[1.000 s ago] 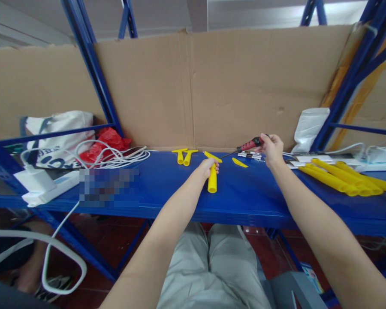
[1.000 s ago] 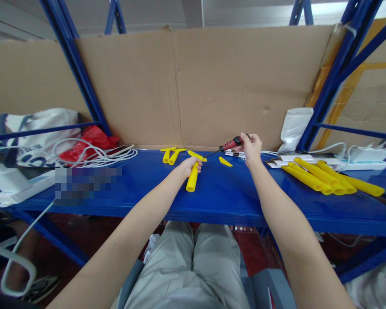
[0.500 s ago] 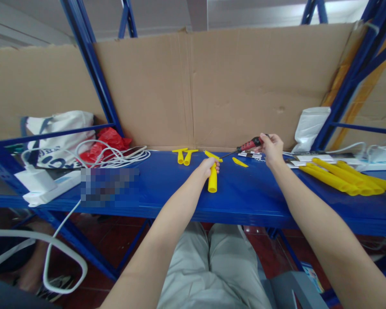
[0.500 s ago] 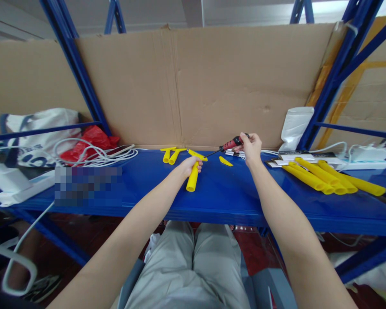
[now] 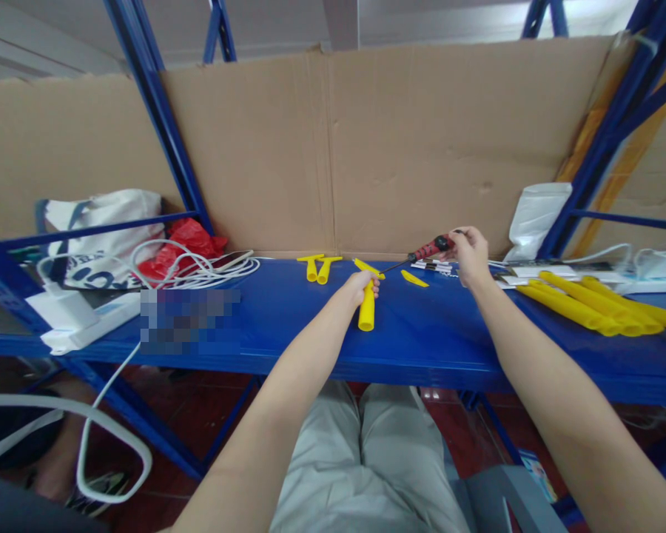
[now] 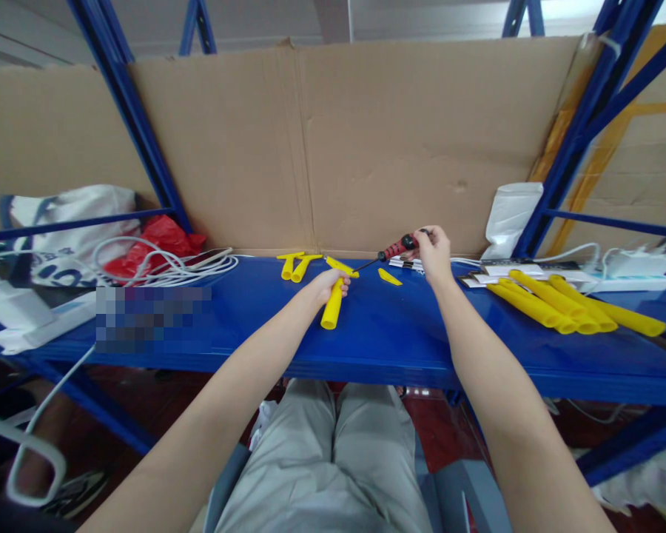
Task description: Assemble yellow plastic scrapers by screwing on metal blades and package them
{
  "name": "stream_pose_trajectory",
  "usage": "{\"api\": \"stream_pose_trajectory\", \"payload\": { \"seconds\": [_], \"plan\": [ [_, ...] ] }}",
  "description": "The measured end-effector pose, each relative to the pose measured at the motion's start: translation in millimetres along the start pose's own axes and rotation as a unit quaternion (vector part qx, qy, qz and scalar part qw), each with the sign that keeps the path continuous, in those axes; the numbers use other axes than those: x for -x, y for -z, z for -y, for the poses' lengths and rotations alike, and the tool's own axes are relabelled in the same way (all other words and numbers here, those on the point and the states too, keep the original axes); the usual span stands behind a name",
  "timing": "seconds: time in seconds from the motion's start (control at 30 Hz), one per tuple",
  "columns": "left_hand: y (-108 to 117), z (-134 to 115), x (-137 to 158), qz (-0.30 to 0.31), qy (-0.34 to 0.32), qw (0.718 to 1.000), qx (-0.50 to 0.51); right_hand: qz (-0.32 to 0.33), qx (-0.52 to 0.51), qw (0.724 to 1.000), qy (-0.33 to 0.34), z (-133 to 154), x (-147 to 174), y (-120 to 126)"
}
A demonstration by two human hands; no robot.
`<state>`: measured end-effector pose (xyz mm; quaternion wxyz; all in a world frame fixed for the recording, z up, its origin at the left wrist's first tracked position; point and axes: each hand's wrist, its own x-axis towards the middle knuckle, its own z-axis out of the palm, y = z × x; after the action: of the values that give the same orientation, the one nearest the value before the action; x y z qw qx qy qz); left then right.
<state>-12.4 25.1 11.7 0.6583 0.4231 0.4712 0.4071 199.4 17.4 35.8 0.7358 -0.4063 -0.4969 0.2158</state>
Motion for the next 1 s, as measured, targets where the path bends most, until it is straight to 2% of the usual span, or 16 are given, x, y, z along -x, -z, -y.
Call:
{"api": "stream_pose_trajectory", "payload": {
  "seconds": [0.23, 0.37, 0.53, 0.63, 0.83, 0.93, 1.0],
  "plan": [
    [-1, 0, 2, -0.008, -0.003, 1.000, -0.029, 0.004, 0.062, 0.996, 0.063, 2, 1, 4],
    [-1, -1, 3, -0.013, -0.002, 0.999, -0.037, 0.009, 0.053, 0.996, 0.072, 6, 4, 6],
    [-2, -2, 4, -0.017, -0.002, 0.998, -0.054, 0.011, 0.009, 0.999, 0.051, 11, 7, 3],
    [-2, -1, 5, -0.025, -0.005, 0.998, -0.054, 0.018, -0.020, 0.999, 0.017, 14, 7, 4],
    [-2, -2, 6, -0.032, -0.005, 0.998, -0.047, 0.087, -0.082, 0.990, -0.074, 22, 7, 7],
    [-2, -2, 5, -0.032, -0.003, 0.999, -0.042, 0.108, -0.091, 0.987, -0.075, 23, 7, 6],
    [-2, -2, 5, -0.033, 0.000, 0.999, -0.042, 0.099, -0.082, 0.990, -0.063, 21, 6, 6]
  ]
}}
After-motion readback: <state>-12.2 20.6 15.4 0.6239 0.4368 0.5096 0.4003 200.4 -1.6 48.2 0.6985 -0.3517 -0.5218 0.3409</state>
